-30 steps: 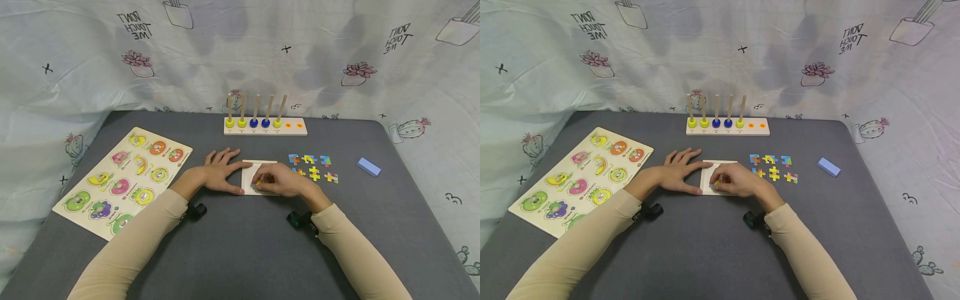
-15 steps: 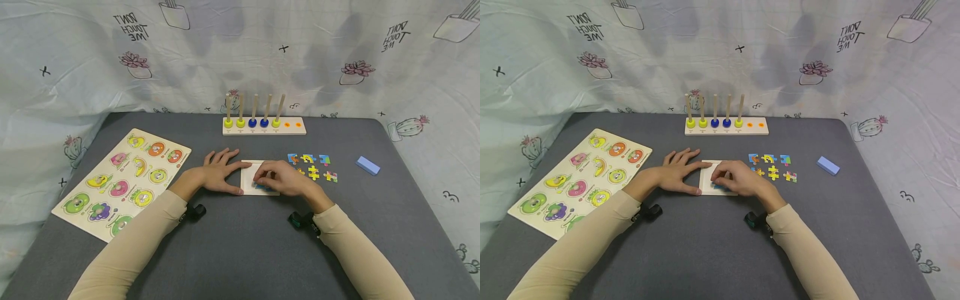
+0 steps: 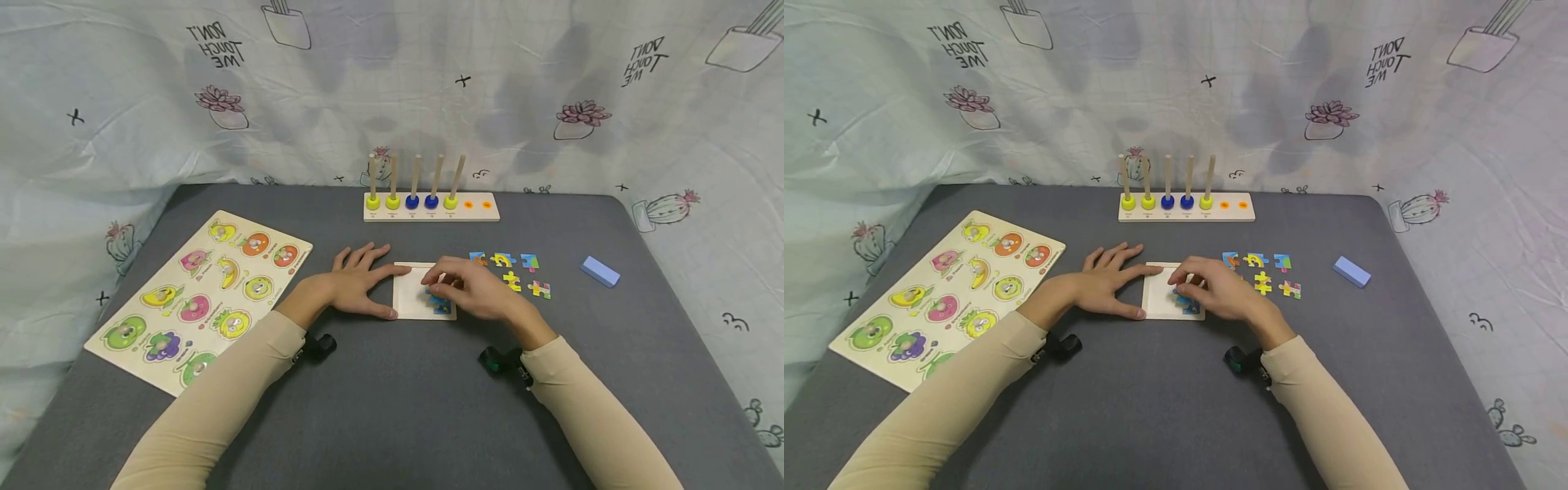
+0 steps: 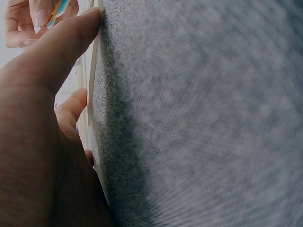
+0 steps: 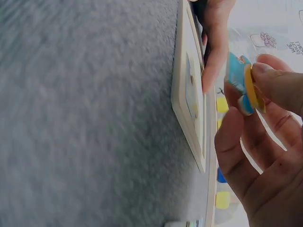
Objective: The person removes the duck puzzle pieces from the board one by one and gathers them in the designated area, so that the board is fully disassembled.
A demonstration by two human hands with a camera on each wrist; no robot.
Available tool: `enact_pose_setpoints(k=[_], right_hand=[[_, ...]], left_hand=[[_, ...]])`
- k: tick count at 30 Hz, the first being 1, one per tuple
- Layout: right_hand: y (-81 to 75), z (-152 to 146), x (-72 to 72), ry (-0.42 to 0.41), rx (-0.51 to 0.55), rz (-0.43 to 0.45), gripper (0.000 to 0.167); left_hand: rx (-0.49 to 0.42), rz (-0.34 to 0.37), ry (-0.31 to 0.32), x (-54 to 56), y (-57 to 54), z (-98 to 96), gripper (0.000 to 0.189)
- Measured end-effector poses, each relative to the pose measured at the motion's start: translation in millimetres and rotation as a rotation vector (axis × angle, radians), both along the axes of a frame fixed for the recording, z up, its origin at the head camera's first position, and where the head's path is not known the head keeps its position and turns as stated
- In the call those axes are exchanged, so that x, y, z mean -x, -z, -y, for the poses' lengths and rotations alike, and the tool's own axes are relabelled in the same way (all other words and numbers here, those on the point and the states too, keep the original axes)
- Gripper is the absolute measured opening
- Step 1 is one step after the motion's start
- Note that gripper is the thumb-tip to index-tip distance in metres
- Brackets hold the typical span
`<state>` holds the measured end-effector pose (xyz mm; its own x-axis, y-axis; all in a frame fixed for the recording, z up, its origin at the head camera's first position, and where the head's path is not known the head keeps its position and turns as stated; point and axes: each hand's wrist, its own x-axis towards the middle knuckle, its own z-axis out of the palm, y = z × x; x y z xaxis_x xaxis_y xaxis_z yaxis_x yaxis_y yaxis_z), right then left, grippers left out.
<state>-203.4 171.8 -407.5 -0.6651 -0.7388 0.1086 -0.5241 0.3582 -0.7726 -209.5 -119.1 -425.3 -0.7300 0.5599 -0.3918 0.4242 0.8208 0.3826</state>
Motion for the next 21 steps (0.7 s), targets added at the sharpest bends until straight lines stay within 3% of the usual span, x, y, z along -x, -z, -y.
enact_pose_setpoints(k=[5, 11, 21], right_hand=[[-2.8, -7, 0.5, 0.015, -0.002, -0.038, 0.015], [-7.1, -19, -0.2, 0.050, -0.006, -0.017, 0.014], [-8.3, -42, -0.5, 0.076, -0.020, -0.006, 0.014]], left_hand=[[-0.002, -0.001, 0.007, -0.4, -1.4, 0.4, 0.090], [-0.006, -0.004, 0.013, -2.8, -10.4, -1.8, 0.090], [-0.009, 0.000, 0.011, -1.0, -2.1, 0.9, 0.090]])
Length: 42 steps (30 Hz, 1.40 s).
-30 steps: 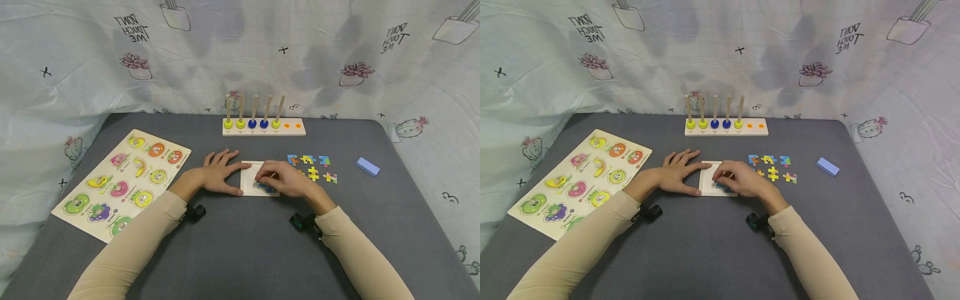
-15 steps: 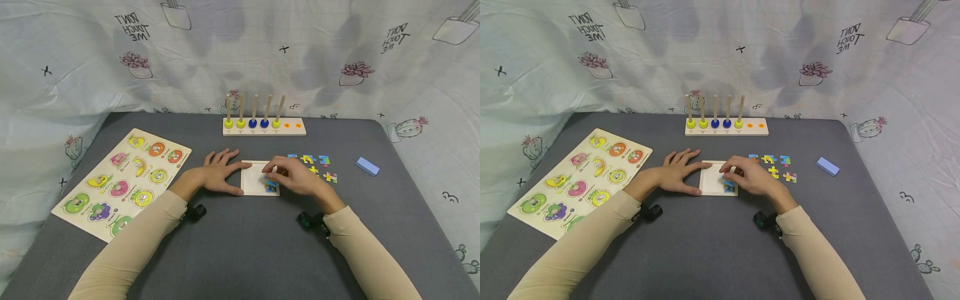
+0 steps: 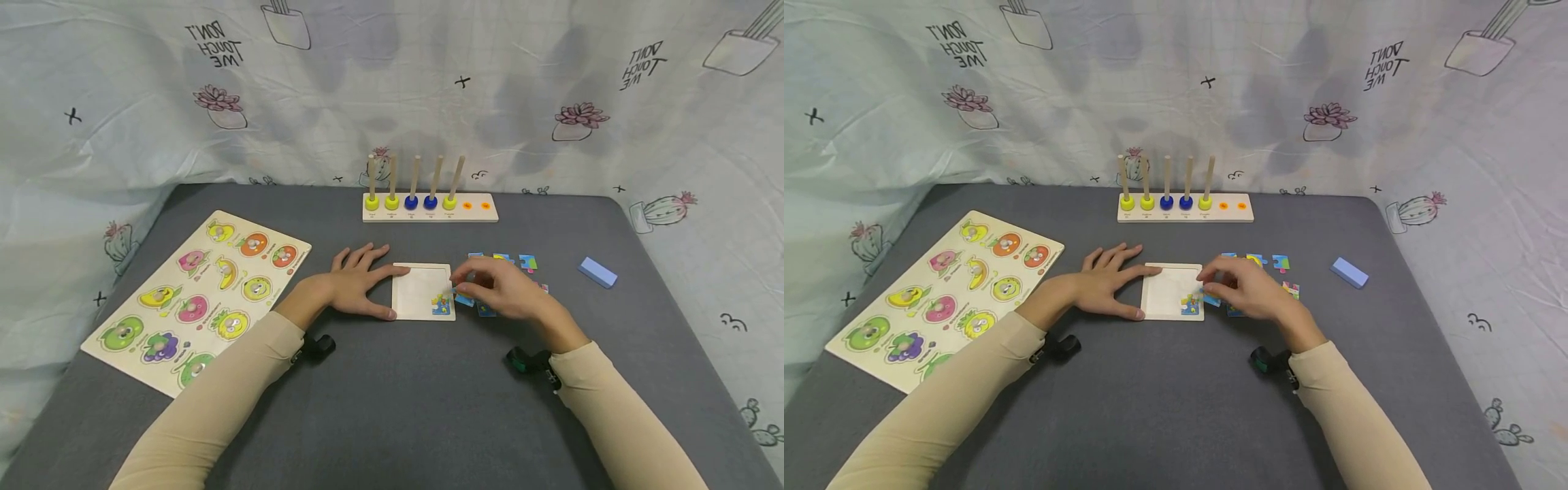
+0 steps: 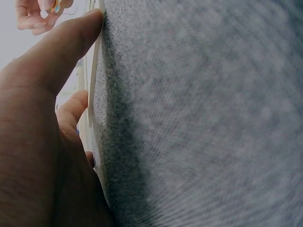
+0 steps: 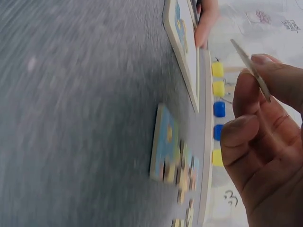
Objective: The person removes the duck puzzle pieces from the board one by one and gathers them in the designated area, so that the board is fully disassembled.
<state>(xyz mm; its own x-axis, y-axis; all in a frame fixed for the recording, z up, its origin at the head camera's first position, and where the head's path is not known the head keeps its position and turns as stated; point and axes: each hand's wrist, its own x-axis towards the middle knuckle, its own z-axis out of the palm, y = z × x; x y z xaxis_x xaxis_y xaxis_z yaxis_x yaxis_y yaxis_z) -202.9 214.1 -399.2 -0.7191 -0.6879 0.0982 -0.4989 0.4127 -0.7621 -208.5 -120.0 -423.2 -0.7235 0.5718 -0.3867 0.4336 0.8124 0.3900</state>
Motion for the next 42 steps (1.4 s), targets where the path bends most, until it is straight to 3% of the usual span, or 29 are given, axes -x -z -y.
enact_pose_setpoints(k=[13, 22, 29, 42], right_hand=[[3.7, -28, -2.3, 0.033, 0.016, 0.064, 0.014], [5.9, -53, -5.1, 0.086, -0.040, -0.001, 0.017], [9.7, -68, -5.3, 0.059, -0.044, -0.005, 0.017], [12.1, -77, -4.8, 0.105, -0.138, 0.001, 0.016]], left_hand=[[-0.007, -0.005, 0.003, -2.8, -5.6, 4.2, 0.090], [-0.016, 0.001, 0.004, -3.7, -8.7, 2.2, 0.089], [-0.013, -0.003, 0.006, -2.7, -6.0, 1.1, 0.089], [-0.009, 0.001, 0.003, -1.9, -6.8, 0.0, 0.090]])
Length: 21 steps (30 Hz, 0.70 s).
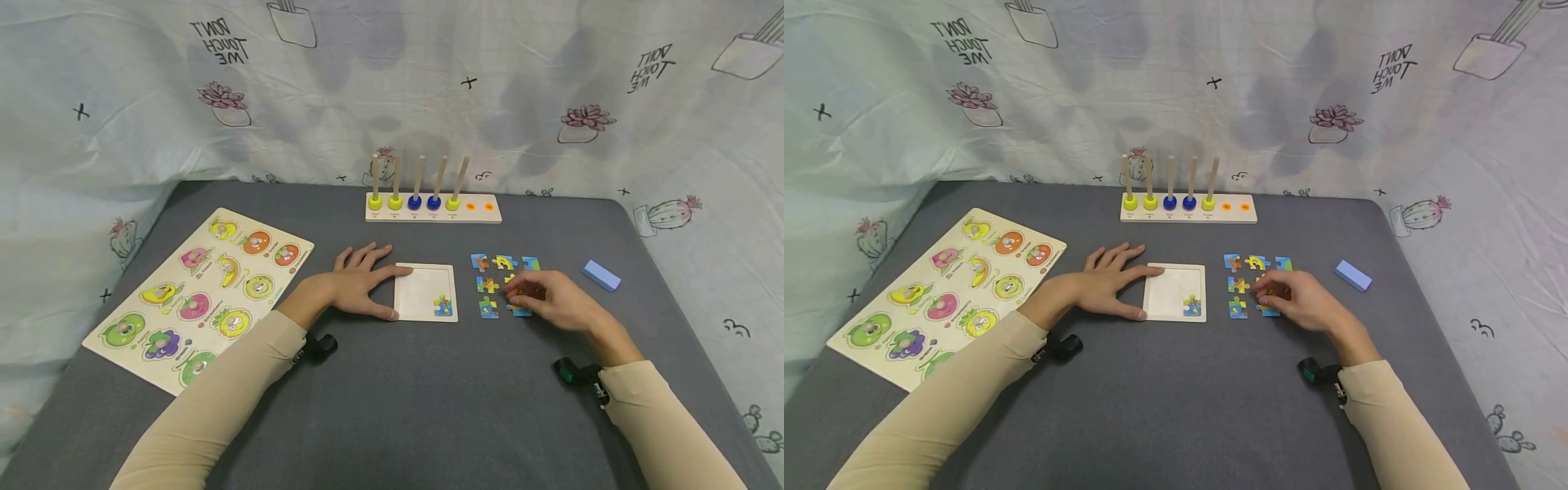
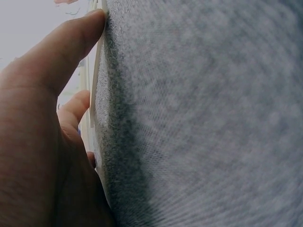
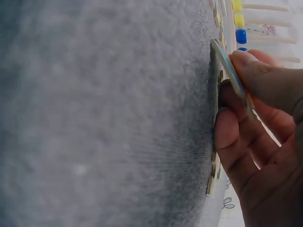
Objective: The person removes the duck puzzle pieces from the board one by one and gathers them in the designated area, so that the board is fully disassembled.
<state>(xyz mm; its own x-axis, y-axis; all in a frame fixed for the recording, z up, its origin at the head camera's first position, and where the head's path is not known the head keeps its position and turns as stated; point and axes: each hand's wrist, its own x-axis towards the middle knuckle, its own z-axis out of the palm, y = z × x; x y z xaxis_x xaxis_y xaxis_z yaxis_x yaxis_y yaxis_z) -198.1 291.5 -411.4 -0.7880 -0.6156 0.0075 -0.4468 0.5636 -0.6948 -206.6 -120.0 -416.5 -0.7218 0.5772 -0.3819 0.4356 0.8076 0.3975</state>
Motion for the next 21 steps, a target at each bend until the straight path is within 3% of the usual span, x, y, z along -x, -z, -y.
enact_pose_setpoints(k=[21], right_hand=[[8.0, -2.4, -2.5, -0.001, 0.003, -0.076, 0.016]], left_hand=[[0.004, -0.001, -0.002, 0.2, 2.4, -0.9, 0.089]])
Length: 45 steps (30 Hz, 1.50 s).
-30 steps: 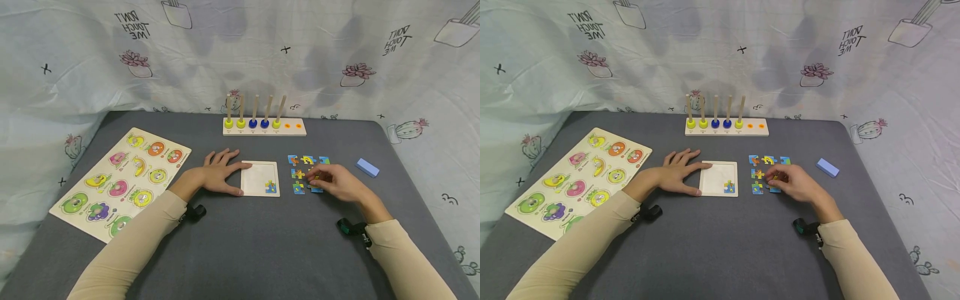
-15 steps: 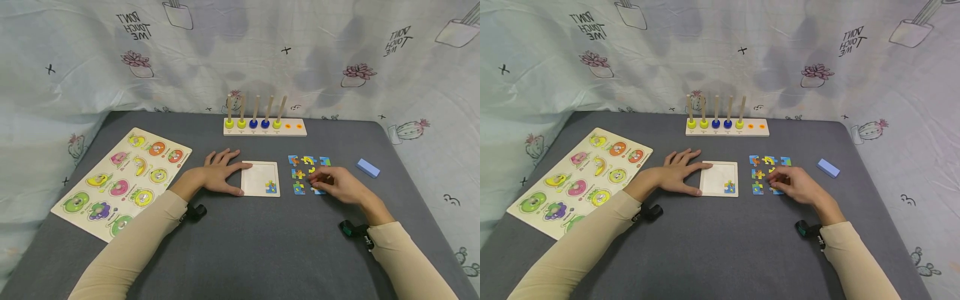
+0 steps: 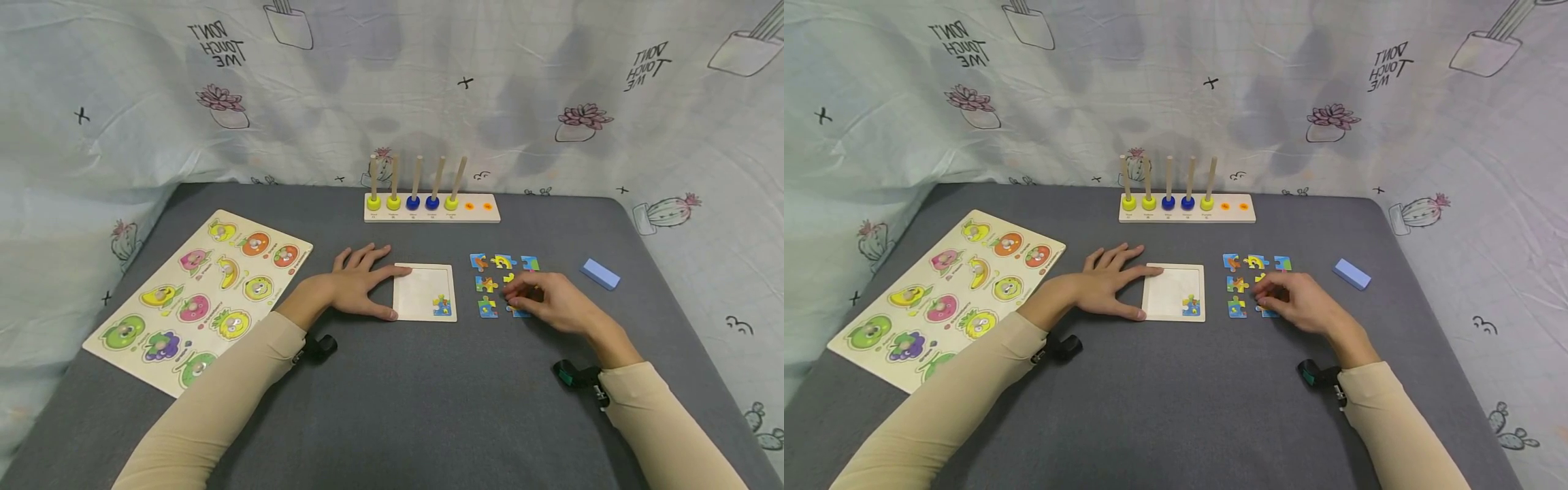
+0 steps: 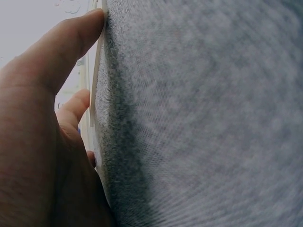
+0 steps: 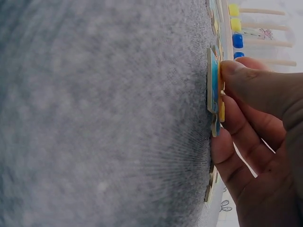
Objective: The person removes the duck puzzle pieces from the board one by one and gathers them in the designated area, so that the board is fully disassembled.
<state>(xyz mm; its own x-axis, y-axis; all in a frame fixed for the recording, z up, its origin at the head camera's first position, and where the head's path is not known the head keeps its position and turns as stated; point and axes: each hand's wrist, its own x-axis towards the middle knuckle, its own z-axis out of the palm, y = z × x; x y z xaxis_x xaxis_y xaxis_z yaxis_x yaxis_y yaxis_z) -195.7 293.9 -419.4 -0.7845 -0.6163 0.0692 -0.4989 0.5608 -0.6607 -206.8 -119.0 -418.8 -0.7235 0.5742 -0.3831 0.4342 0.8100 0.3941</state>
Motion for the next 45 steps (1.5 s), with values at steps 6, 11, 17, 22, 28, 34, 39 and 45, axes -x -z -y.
enact_pose_setpoints(k=[6, 11, 17, 22, 28, 34, 39, 45], right_hand=[[-0.8, 2, -1.0, 0.004, -0.011, 0.002, 0.015], [-3.7, 7, -1.2, -0.005, -0.016, -0.021, 0.014], [-8.0, 16, 0.1, -0.018, -0.034, -0.060, 0.014], [-11.0, 25, 0.8, -0.033, -0.022, -0.050, 0.014], [-17.1, 31, 2.3, -0.056, 0.018, -0.062, 0.015], [-16.5, 43, 5.6, -0.075, 0.039, -0.084, 0.013], [-12.4, 58, 6.7, -0.096, 0.047, -0.038, 0.012], [-12.0, 77, 8.1, -0.129, 0.056, -0.033, 0.015]], left_hand=[[-0.006, -0.003, 0.001, -1.1, -0.7, 1.2, 0.090], [-0.016, 0.000, -0.001, -0.8, 1.2, 1.8, 0.089], [-0.026, -0.001, -0.003, 1.7, 5.5, 3.0, 0.090], [-0.024, -0.007, -0.003, 0.8, 4.0, 2.4, 0.090], [-0.017, 0.004, -0.002, -0.1, 2.9, 0.1, 0.090], [0.005, -0.009, -0.003, 0.5, 6.3, 1.6, 0.090], [0.001, -0.011, -0.003, 2.2, 8.9, 1.9, 0.091], [0.017, -0.002, -0.014, 2.1, 8.8, 0.7, 0.091]])
